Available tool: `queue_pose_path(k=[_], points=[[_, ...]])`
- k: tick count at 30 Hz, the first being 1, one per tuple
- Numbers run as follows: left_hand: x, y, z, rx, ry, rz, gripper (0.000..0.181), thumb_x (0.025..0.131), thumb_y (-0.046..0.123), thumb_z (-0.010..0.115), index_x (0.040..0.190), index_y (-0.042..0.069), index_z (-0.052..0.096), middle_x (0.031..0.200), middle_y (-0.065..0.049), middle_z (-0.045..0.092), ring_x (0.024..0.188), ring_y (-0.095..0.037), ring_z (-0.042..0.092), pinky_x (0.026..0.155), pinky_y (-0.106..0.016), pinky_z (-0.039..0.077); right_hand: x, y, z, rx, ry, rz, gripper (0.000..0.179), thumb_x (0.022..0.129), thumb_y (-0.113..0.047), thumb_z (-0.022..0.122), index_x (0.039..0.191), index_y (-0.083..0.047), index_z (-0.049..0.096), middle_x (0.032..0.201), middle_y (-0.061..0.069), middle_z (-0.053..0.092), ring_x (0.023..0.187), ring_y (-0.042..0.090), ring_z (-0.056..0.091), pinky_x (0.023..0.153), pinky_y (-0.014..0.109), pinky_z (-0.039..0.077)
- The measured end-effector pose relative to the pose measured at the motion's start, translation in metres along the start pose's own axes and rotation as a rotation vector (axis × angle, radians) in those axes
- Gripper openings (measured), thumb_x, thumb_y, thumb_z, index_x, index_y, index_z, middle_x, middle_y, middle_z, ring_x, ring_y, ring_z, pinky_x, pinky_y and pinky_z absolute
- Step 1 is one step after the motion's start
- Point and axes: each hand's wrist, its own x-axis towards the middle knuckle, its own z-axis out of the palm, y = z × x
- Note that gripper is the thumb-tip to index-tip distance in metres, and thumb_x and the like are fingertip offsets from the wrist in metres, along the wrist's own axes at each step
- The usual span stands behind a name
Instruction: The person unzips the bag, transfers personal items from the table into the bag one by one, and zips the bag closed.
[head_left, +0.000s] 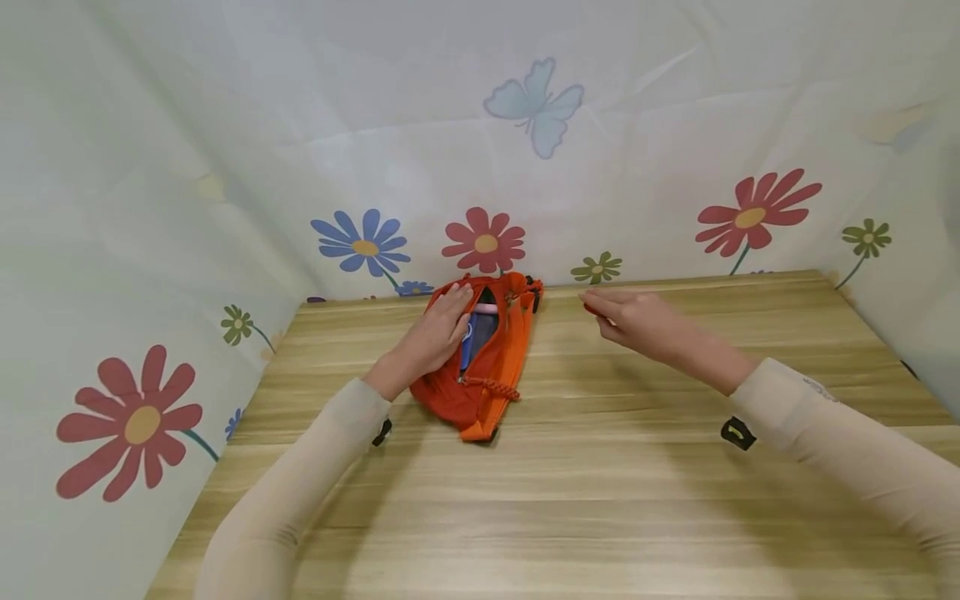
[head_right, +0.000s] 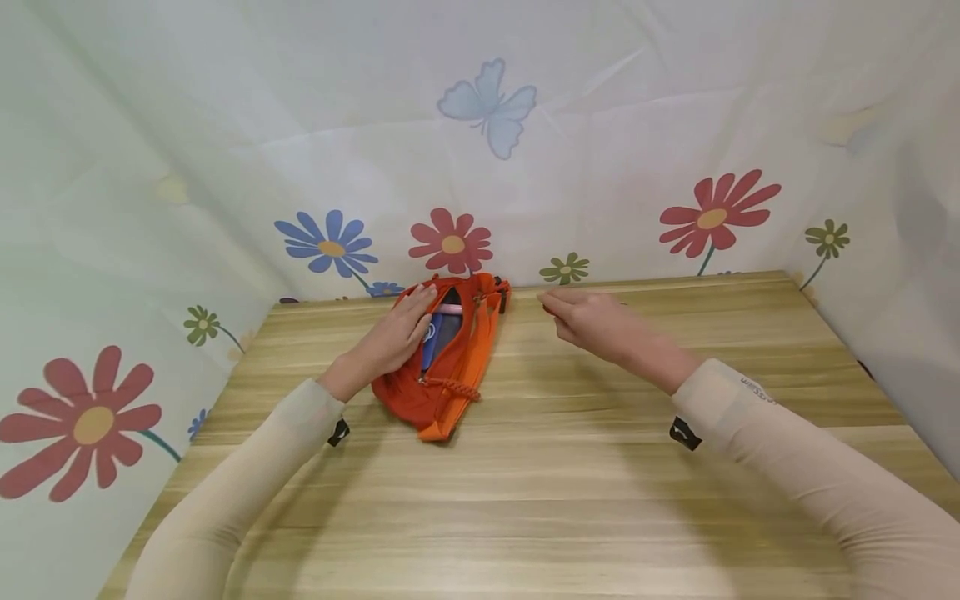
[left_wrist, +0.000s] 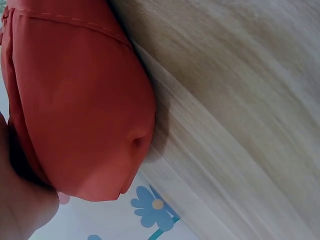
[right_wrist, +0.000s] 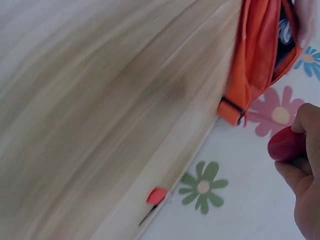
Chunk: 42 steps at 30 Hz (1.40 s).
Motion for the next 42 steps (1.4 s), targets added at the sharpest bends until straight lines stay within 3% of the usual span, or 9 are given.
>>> queue_pose_path(k=[7,12,17,22,29,38,42], points=[[0.002,-0.012,-0.003,0.091,-0.051,-0.015,0.07,0.109,0.043,0.04,0.162,0.004,0.019,0.169,-0.014,0.019,0.156,-0.035,0.013,0.126,-0.047,0.011,0.013,-0.017,0.007,0.096,-0.06,0.154,0.041,0.091,-0.003,0.071,0.131,0.002,0.065,0.11,0.02,0.074,0.08,0.027,0.073,0.066,0.039,0.061],[0.002,-0.014,-0.005,0.106,-0.068,0.016,0.067,0.11,0.039,0.037,0.162,0.003,0.018,0.169,-0.014,0.018,0.156,-0.034,0.012,0.126,-0.049,0.012,0.025,-0.025,0.015,0.173,-0.109,0.295,0.041,0.095,-0.007,0.068,0.135,-0.002,0.065,0.104,0.015,0.075,0.068,0.018,0.062,0.056,0.03,0.049],[0.002,-0.014,-0.005,0.146,-0.065,0.034,0.069,0.11,0.04,0.038,0.163,0.005,0.012,0.17,-0.012,0.011,0.157,-0.031,0.007,0.126,-0.048,0.011,0.039,-0.031,0.024,0.311,-0.12,0.461,0.04,0.098,-0.013,0.067,0.137,-0.003,0.065,0.117,0.02,0.073,0.091,0.027,0.074,0.073,0.037,0.061],[0.002,-0.013,-0.007,0.158,-0.059,0.032,0.07,0.11,0.042,0.035,0.164,0.007,0.008,0.171,-0.009,0.006,0.157,-0.03,0.003,0.126,-0.049,0.009,0.052,-0.034,0.031,0.52,-0.121,0.622,0.04,0.1,-0.017,0.065,0.139,-0.006,0.064,0.128,0.019,0.068,0.109,0.031,0.07,0.087,0.044,0.06],[0.004,-0.013,-0.005,0.174,-0.052,0.057,0.067,0.111,0.039,0.033,0.163,0.004,0.011,0.171,-0.011,0.006,0.157,-0.033,0.005,0.126,-0.05,0.01,0.066,-0.037,0.043,0.789,-0.118,0.801,0.042,0.101,-0.021,0.064,0.141,-0.007,0.062,0.126,0.019,0.068,0.11,0.03,0.068,0.085,0.037,0.059],[0.005,-0.013,-0.003,0.146,-0.045,0.081,0.058,0.112,0.029,0.03,0.162,0.002,0.016,0.171,-0.012,0.008,0.157,-0.033,0.006,0.126,-0.047,0.011,0.078,-0.032,0.059,1.124,-0.08,0.929,0.044,0.103,-0.014,0.06,0.145,0.0,0.055,0.132,0.023,0.06,0.114,0.036,0.067,0.103,0.051,0.05],[0.005,-0.013,-0.003,0.122,-0.049,0.078,0.056,0.113,0.026,0.029,0.162,0.003,0.017,0.17,-0.012,0.01,0.157,-0.034,0.008,0.126,-0.047,0.011,0.083,-0.03,0.07,1.266,-0.028,0.979,0.043,0.104,-0.009,0.057,0.144,0.006,0.051,0.137,0.025,0.056,0.119,0.037,0.063,0.106,0.05,0.047]])
